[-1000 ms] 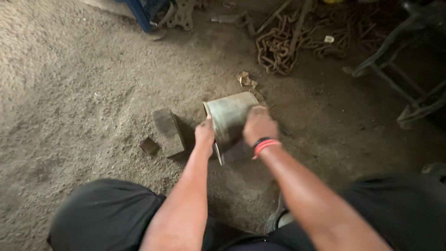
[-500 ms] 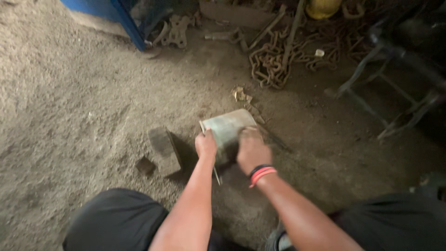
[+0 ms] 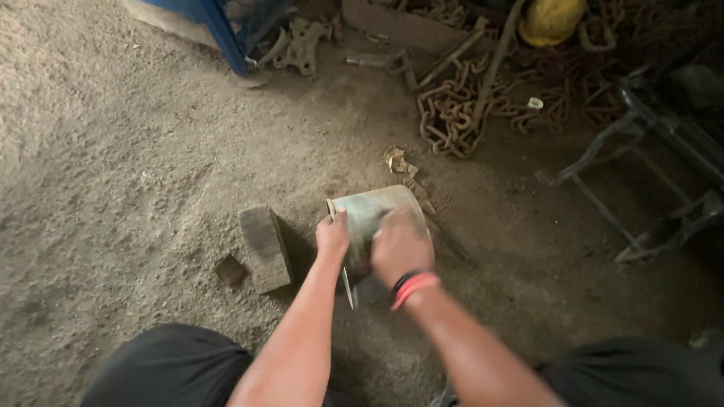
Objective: The person sits on the ground and scrubs the exterior surface of a cylindrical metal object using a sanding block. The person holds the object steady with one hand while moving the block back and forth with the other hand to clean or smooth the surface.
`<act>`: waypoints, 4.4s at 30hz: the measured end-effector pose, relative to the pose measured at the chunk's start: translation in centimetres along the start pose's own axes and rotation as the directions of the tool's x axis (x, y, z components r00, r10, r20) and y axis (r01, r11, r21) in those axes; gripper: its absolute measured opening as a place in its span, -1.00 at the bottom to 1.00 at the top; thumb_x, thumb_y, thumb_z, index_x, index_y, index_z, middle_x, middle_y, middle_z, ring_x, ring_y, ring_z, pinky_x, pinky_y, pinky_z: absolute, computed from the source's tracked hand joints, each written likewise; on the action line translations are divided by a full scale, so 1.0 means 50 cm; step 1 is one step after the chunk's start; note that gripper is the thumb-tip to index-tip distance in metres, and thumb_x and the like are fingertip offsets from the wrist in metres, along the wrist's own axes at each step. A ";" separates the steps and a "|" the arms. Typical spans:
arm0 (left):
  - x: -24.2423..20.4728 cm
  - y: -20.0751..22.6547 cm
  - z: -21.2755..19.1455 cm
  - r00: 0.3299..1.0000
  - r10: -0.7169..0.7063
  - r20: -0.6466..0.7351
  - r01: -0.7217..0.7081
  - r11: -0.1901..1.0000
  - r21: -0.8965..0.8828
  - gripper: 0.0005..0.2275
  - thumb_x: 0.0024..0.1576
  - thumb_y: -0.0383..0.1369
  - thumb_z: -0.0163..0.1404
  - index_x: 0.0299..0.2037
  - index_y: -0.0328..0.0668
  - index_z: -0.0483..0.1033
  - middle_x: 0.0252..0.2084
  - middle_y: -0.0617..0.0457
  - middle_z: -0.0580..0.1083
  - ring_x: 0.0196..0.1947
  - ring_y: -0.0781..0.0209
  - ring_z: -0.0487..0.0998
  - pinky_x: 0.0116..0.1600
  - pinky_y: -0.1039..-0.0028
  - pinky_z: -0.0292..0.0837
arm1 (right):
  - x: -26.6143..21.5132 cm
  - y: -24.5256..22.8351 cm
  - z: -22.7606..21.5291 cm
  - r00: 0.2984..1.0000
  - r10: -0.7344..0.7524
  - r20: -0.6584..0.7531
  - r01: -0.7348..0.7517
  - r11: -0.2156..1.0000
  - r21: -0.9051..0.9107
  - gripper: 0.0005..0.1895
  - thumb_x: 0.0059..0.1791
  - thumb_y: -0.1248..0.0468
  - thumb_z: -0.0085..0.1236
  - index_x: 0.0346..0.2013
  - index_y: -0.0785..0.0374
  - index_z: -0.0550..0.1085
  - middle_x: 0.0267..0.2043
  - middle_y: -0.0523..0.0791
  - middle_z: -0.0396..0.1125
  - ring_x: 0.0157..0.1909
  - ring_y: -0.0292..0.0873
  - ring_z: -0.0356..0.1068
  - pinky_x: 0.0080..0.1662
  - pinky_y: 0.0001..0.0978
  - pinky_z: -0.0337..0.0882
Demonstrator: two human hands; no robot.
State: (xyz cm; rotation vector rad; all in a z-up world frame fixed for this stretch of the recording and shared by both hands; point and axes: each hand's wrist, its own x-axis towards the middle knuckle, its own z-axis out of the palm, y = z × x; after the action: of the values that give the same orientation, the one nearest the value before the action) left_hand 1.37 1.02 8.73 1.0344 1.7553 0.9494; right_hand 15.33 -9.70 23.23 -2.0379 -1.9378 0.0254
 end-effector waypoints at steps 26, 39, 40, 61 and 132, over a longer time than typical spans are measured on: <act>-0.119 0.006 -0.030 0.984 0.180 -0.010 -0.176 0.969 0.172 -0.59 0.24 -0.09 -0.08 -0.24 -0.39 0.60 -0.25 -0.45 0.51 -0.14 -0.47 0.53 -0.03 -0.07 0.38 | 0.147 0.016 0.056 0.975 -0.152 0.161 0.173 0.976 -0.129 -0.51 0.06 -0.06 -0.12 -0.04 0.28 0.50 0.14 0.04 0.40 0.30 0.07 0.27 0.28 0.10 0.14; 0.036 0.088 -0.004 1.000 -0.016 0.003 0.016 0.997 0.082 -0.56 0.18 -0.02 -0.05 -0.23 -0.35 0.62 -0.23 -0.41 0.54 -0.14 -0.40 0.57 -0.02 0.01 0.43 | -0.119 0.011 0.104 0.925 -0.337 -0.175 0.361 0.924 0.127 -0.37 0.02 0.15 0.01 0.32 0.42 0.28 0.38 0.20 0.20 0.46 0.21 0.13 0.41 0.05 0.08; 0.029 0.089 -0.008 0.999 -0.029 0.016 0.027 0.996 0.090 -0.55 0.18 -0.02 -0.06 -0.23 -0.35 0.62 -0.23 -0.41 0.54 -0.14 -0.41 0.57 -0.02 0.01 0.43 | -0.108 0.019 0.099 0.934 -0.334 -0.128 0.350 0.927 0.134 -0.40 0.02 0.17 0.00 0.31 0.40 0.30 0.38 0.19 0.21 0.46 0.20 0.13 0.42 0.04 0.11; 0.085 -0.022 0.071 0.960 -0.223 0.171 0.275 0.866 -0.417 -0.38 0.31 0.13 -0.25 -0.39 -0.41 0.49 -0.49 0.00 0.40 -0.44 0.15 0.30 -0.22 0.17 0.33 | -0.078 -0.025 0.114 0.923 -0.369 -0.107 0.378 0.921 0.089 -0.45 0.03 0.32 -0.09 0.34 0.33 0.33 0.38 0.14 0.28 0.48 0.14 0.19 0.45 -0.01 0.12; 0.125 0.069 0.030 0.999 -0.025 0.024 0.022 0.992 0.126 -0.56 0.15 -0.03 0.05 -0.28 -0.40 0.63 -0.26 -0.39 0.56 -0.17 -0.34 0.62 -0.09 0.03 0.46 | -0.043 0.046 0.069 0.936 -0.343 -0.082 0.352 0.927 0.130 -0.42 0.09 0.17 -0.01 0.37 0.36 0.27 0.43 0.16 0.20 0.50 0.19 0.11 0.48 0.06 0.02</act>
State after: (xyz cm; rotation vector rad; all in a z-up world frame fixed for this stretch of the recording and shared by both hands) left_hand 1.87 8.26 9.45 1.0986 1.8210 0.8159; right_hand 16.56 -11.09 18.93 -1.5648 -2.1651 0.0207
